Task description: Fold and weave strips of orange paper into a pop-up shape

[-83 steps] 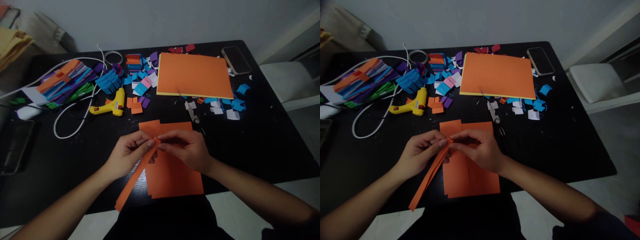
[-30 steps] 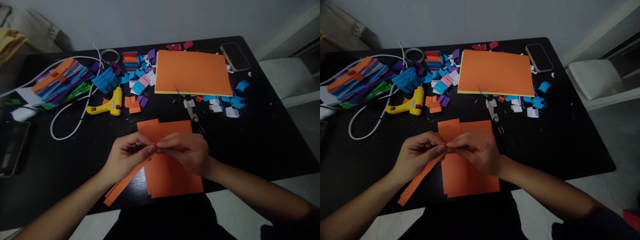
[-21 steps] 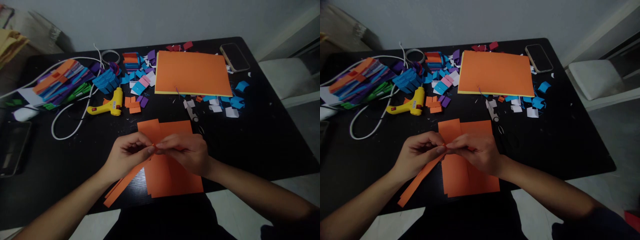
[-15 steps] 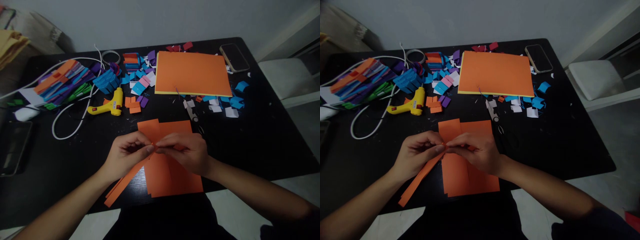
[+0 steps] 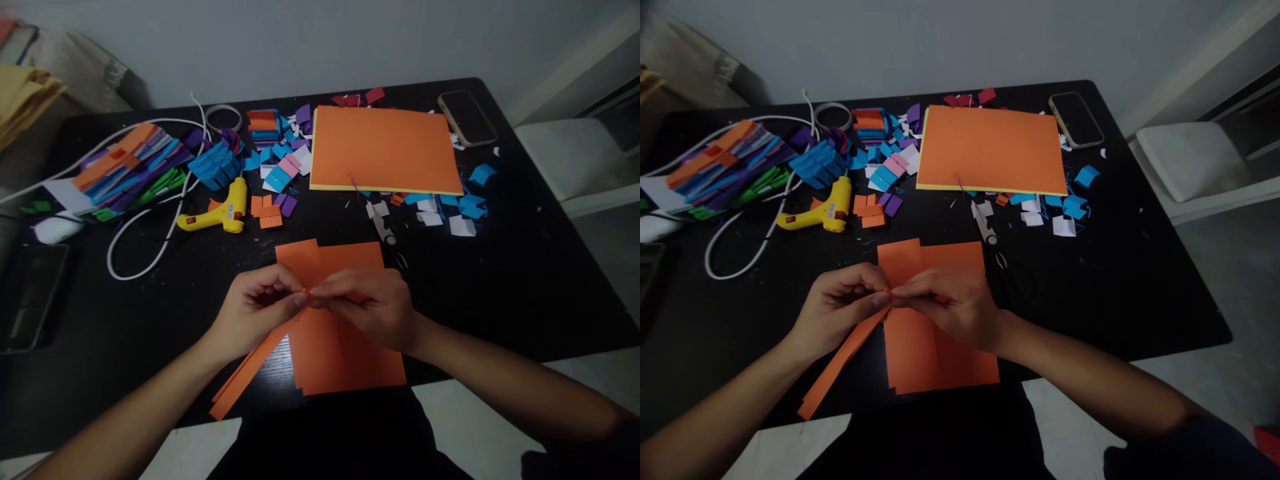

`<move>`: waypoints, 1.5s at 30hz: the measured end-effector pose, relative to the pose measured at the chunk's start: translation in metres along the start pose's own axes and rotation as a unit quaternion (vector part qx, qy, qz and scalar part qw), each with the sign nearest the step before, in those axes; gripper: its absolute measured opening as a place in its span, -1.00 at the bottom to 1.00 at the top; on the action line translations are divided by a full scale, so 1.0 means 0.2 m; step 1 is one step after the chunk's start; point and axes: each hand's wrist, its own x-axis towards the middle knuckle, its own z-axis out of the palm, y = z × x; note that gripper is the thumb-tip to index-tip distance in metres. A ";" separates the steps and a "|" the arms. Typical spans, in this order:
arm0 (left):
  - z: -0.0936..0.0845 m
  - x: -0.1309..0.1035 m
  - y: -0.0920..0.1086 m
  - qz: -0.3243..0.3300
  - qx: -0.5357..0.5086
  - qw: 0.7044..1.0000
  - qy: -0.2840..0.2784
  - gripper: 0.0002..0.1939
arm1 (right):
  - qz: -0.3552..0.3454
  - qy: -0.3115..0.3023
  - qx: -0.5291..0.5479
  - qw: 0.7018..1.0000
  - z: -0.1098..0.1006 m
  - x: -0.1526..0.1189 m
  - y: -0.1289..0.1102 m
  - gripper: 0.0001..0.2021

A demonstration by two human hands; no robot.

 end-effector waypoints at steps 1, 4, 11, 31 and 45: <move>0.00 0.00 0.00 -0.001 0.001 1.000 -0.002 -0.88 | 0.000 -0.003 0.002 1.000 0.00 0.00 0.00 -0.79; -0.01 0.00 -0.01 -0.006 0.000 1.000 -0.013 -0.88 | 0.001 -0.010 0.010 1.000 0.00 0.00 0.00 -0.80; -0.02 0.01 -0.01 -0.013 0.000 1.000 -0.019 -0.87 | 0.011 -0.016 0.018 1.000 0.00 -0.01 0.01 -0.83; -0.01 0.00 -0.01 -0.010 0.008 1.000 -0.011 -0.85 | 0.251 -0.052 0.110 0.960 -0.01 0.03 -0.05 -0.88; -0.01 -0.01 -0.04 -0.005 0.029 1.000 0.001 -0.87 | 0.255 -0.040 0.113 0.960 0.00 0.04 -0.04 -0.88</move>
